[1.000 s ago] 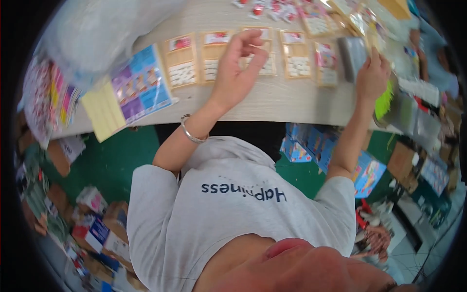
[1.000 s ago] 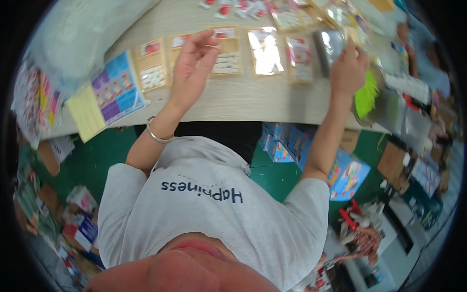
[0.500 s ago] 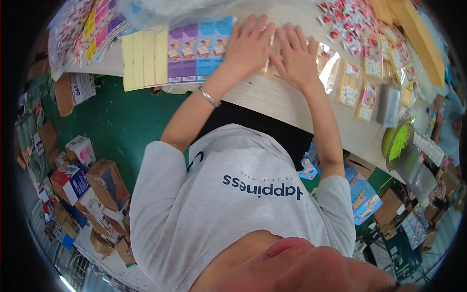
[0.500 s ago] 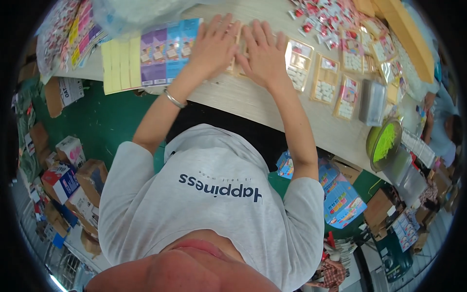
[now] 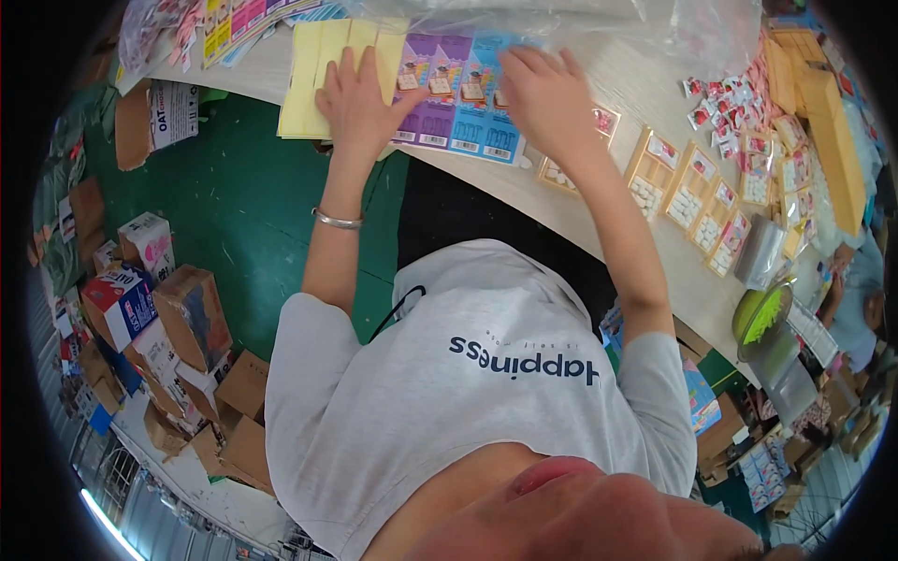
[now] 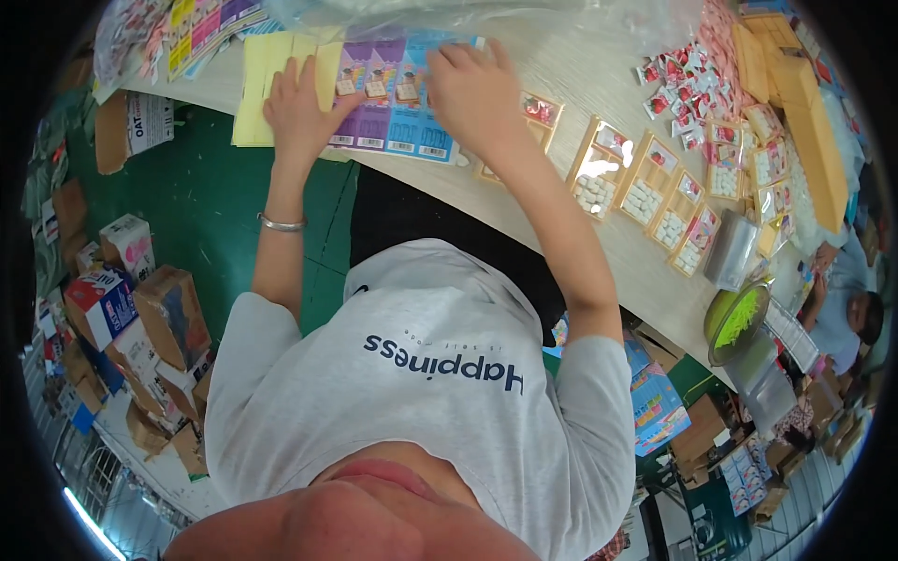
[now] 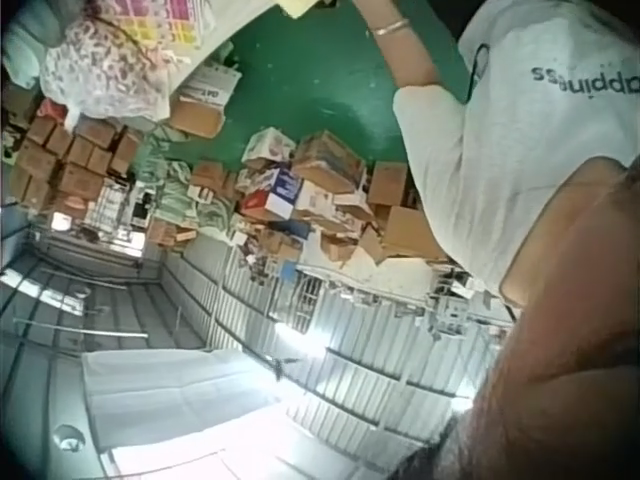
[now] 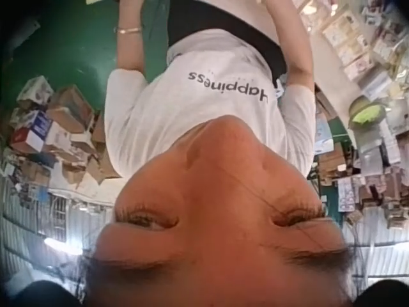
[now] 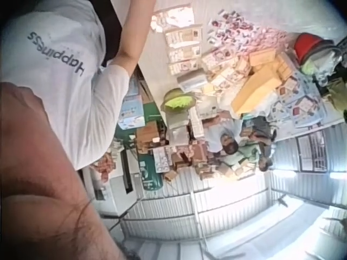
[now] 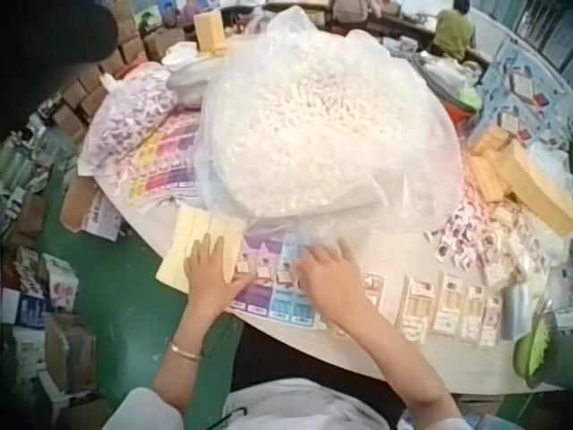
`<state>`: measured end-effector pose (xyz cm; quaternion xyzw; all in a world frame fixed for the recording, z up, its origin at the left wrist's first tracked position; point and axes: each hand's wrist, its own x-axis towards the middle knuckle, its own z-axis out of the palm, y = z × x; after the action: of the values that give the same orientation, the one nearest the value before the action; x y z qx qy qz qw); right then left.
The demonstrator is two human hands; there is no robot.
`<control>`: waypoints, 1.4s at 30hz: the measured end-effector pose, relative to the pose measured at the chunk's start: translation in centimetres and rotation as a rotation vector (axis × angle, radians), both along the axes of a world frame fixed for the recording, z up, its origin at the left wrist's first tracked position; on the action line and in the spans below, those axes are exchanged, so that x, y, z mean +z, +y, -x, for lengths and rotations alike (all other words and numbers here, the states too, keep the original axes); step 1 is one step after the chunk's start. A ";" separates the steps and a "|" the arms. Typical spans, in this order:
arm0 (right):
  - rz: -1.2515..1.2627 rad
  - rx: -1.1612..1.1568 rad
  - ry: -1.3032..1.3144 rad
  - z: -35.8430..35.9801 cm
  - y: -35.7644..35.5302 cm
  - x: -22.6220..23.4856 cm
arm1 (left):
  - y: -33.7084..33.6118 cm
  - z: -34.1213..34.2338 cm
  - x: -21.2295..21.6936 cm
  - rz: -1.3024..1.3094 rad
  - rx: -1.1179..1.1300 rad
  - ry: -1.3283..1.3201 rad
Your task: Sorting small white items into multi-compartment trays and sealing them into labeled plastic bags.
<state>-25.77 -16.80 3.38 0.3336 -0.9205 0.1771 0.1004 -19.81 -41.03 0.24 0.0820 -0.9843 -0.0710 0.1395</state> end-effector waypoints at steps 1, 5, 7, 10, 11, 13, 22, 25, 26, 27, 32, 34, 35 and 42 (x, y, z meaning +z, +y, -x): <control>-0.074 -0.089 -0.012 1.1 -2.9 -1.3 | -0.2 -0.7 -0.9 0.019 -0.048 0.003; -0.028 -0.197 0.025 1.8 -7.4 -2.8 | -1.8 -2.0 0.8 -0.073 -0.107 -0.087; 0.015 -0.161 -0.007 2.2 -7.7 -3.5 | -4.7 0.8 0.6 -0.192 -0.087 -0.073; 0.074 -0.116 -0.057 2.3 -7.5 -4.5 | -7.2 5.7 0.1 -0.040 -0.453 0.156; 0.101 -0.094 -0.075 2.2 -7.7 -4.6 | -7.8 6.3 -0.5 -0.043 -0.447 0.158; 0.129 -0.078 0.010 2.0 -8.9 -4.3 | -9.4 7.2 -1.9 -0.088 -0.526 0.047; 0.180 0.052 0.297 2.4 -12.4 -5.4 | -8.4 7.4 -3.1 -0.106 -0.461 0.181; 0.178 0.062 0.328 2.2 -12.0 -5.3 | -8.2 7.2 -3.0 -0.091 -0.451 0.184; 0.194 0.040 0.302 2.1 -11.8 -4.9 | -8.0 7.4 -3.0 -0.095 -0.461 0.185; 0.187 0.025 0.304 2.2 -11.5 -4.6 | -7.7 7.8 -3.0 -0.110 -0.470 0.212; 0.078 0.366 0.116 -2.4 -9.0 3.1 | -11.2 10.6 -5.8 0.170 -0.389 0.116; -0.016 0.679 -0.273 -8.4 -5.4 9.0 | -14.9 11.5 -6.9 0.285 -0.357 0.179; -0.009 0.833 -0.456 -10.1 -2.8 11.2 | -15.5 12.2 -7.0 0.373 -0.360 0.184; 0.719 -0.042 -0.906 -10.4 11.2 9.5 | 3.5 2.7 10.3 -0.933 -0.600 -0.199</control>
<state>-15.38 -5.62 12.88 0.1512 -0.7600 0.6018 -0.1934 -22.52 -37.57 10.49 -0.1420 -0.8372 -0.5272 -0.0311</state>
